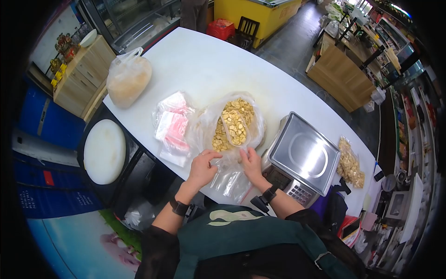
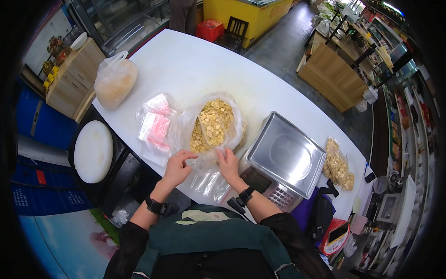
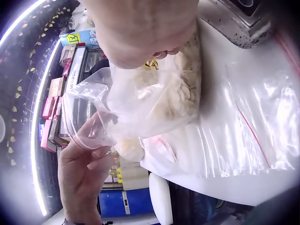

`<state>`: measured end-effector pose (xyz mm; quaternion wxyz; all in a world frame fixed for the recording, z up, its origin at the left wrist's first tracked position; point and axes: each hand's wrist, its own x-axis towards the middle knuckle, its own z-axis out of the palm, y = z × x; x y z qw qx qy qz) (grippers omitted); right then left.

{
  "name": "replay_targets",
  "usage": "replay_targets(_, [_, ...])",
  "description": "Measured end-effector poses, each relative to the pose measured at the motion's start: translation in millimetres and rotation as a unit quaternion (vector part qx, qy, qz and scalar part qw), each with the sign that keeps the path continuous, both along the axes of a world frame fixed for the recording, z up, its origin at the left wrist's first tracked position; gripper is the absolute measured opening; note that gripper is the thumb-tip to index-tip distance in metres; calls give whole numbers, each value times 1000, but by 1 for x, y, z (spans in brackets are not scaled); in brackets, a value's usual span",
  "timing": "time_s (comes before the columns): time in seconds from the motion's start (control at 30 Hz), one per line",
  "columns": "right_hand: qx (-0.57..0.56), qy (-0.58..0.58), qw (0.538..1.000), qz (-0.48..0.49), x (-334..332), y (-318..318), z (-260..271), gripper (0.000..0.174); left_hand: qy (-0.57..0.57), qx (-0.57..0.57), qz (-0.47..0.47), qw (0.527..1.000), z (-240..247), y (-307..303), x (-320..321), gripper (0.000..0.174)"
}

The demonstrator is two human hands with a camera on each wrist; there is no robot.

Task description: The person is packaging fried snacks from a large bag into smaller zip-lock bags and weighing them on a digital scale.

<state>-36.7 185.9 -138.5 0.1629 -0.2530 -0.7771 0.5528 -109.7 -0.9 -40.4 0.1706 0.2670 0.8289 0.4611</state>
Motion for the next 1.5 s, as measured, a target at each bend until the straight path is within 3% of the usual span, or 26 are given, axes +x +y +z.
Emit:
replay_targets(0.03, [1,-3,1000,0,5,0,3,29,-3,1,0,1000,1,0,-1,35])
replay_targets(0.1, [-18,46,999,4,11,0,8,27,-145,36,-2,989,5,0,-6,40])
replay_targets(0.23, [-24,52,998,18,24,6,13,26,-197,49,-8,979,15,-1,-17,41])
replay_targets(0.33, [65,7,997,32,33,17,29,24,-78,12,8,997,13,-4,-29,40])
replay_targets(0.4, [63,31,997,45,33,19,41,22,168,24,-22,985,-10,-7,-35,38])
replay_targets(0.47, [17,33,997,63,35,21,41,21,121,12,-15,992,8,-2,-30,37])
replay_targets(0.6, [-48,6,997,66,38,30,34,21,168,19,16,985,9,14,-17,38])
replay_targets(0.7, [-73,13,994,78,38,33,44,19,98,-4,16,995,5,20,-9,39])
replay_targets(0.8, [-87,23,992,93,42,36,62,18,141,1,-7,990,-10,25,-4,39])
replay_targets(0.87, [-21,29,995,93,42,40,59,17,157,-27,11,987,-8,32,-18,40])
replay_targets(0.9, [-40,36,991,124,48,41,82,16,145,-28,17,989,-6,31,-7,41])
replay_targets(0.97, [-44,21,991,125,42,49,80,15,184,-14,42,982,10,28,-32,43])
replay_targets(1.07, [-53,26,985,160,65,52,92,16,159,-8,34,987,12,26,-18,43])
replay_targets(1.23, [6,-19,974,226,82,58,102,19,136,2,22,990,7,31,-15,45])
replay_targets(1.5, [82,-49,970,224,88,59,115,20,158,51,28,986,2,27,-14,55])
